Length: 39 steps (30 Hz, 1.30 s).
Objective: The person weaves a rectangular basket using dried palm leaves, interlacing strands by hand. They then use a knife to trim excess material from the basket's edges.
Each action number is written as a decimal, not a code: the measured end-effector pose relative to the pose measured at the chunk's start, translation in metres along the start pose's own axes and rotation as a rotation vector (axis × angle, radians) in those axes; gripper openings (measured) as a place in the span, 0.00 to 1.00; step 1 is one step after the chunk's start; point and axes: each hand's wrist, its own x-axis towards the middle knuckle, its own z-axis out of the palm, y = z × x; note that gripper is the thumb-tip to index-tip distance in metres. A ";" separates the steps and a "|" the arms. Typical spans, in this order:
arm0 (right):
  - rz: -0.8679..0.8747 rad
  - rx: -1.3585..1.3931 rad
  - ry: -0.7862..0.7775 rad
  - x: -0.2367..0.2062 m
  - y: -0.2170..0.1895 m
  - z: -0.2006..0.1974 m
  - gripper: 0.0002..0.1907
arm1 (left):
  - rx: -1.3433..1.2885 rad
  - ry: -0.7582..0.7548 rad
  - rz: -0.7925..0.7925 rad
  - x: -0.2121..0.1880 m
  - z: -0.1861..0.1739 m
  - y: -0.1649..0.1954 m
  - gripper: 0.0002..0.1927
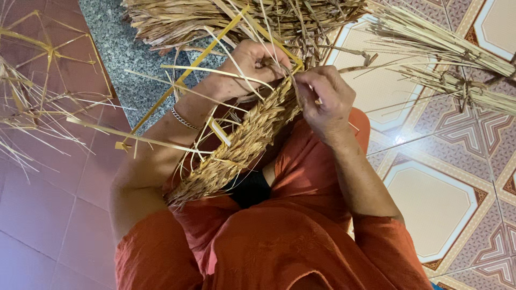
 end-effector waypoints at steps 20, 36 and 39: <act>-0.038 -0.007 0.051 -0.016 0.004 0.012 0.13 | 0.073 0.029 -0.281 0.016 -0.001 0.002 0.03; 0.058 0.025 -0.064 -0.015 0.036 -0.005 0.06 | -0.200 0.040 -0.081 -0.008 0.004 0.004 0.12; 0.146 -0.085 -0.058 -0.033 0.059 -0.027 0.05 | -0.026 0.045 0.018 -0.013 0.006 0.009 0.11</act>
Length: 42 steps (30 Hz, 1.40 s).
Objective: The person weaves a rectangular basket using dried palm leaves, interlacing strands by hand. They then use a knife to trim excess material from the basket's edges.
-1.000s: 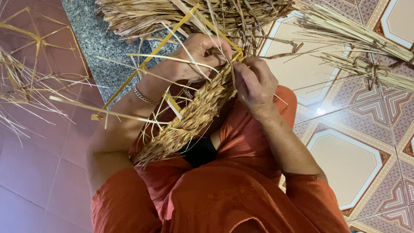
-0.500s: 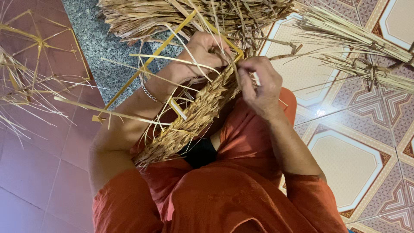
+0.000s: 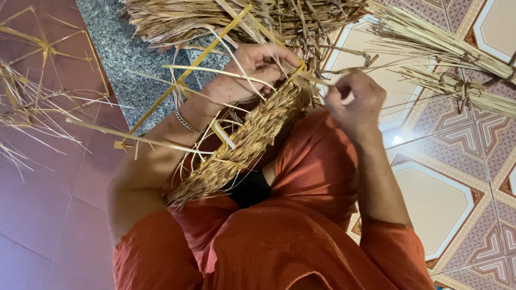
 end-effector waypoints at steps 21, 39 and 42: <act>0.247 -0.449 -0.218 -0.066 0.065 -0.064 0.16 | -0.015 -0.214 0.141 -0.005 -0.009 -0.001 0.29; 0.106 0.272 -0.224 -0.005 -0.032 0.017 0.10 | 0.230 0.124 0.244 -0.009 0.024 0.015 0.06; 0.154 0.226 -0.243 -0.009 -0.035 0.011 0.11 | 0.346 0.146 0.224 -0.003 0.026 0.004 0.06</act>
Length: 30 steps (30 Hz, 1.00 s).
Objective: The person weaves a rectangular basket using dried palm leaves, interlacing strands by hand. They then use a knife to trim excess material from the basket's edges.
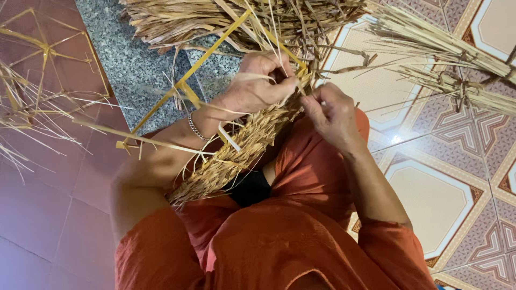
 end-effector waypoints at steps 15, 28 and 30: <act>0.161 1.358 0.062 -0.006 0.002 -0.068 0.19 | -0.342 -0.418 -0.142 0.010 -0.055 0.006 0.25; 0.105 0.449 0.254 0.010 -0.007 -0.056 0.14 | 0.312 0.097 0.227 0.022 -0.037 0.011 0.21; 0.298 0.512 0.051 0.020 -0.012 -0.043 0.14 | 0.511 0.151 0.374 0.020 -0.031 0.005 0.22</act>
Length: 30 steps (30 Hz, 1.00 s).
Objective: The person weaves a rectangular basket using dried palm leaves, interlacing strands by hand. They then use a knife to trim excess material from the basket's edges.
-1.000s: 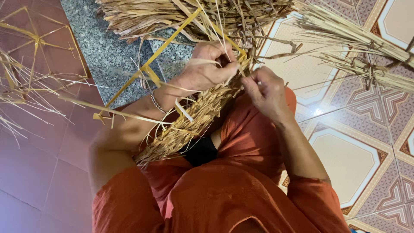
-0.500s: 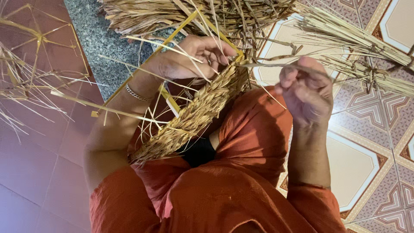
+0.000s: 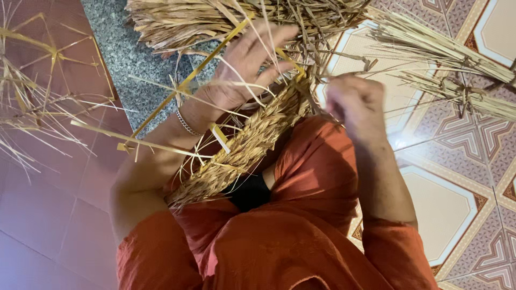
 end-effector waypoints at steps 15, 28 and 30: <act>-0.284 -0.004 0.095 0.024 0.024 0.024 0.09 | -0.470 0.007 -0.307 -0.008 0.010 -0.001 0.05; -0.081 0.206 0.051 0.022 0.052 0.039 0.10 | -0.891 -0.014 -0.542 -0.018 0.027 -0.009 0.13; -0.074 0.182 0.076 0.025 0.054 0.042 0.09 | -0.977 0.030 -0.625 -0.017 0.029 -0.005 0.13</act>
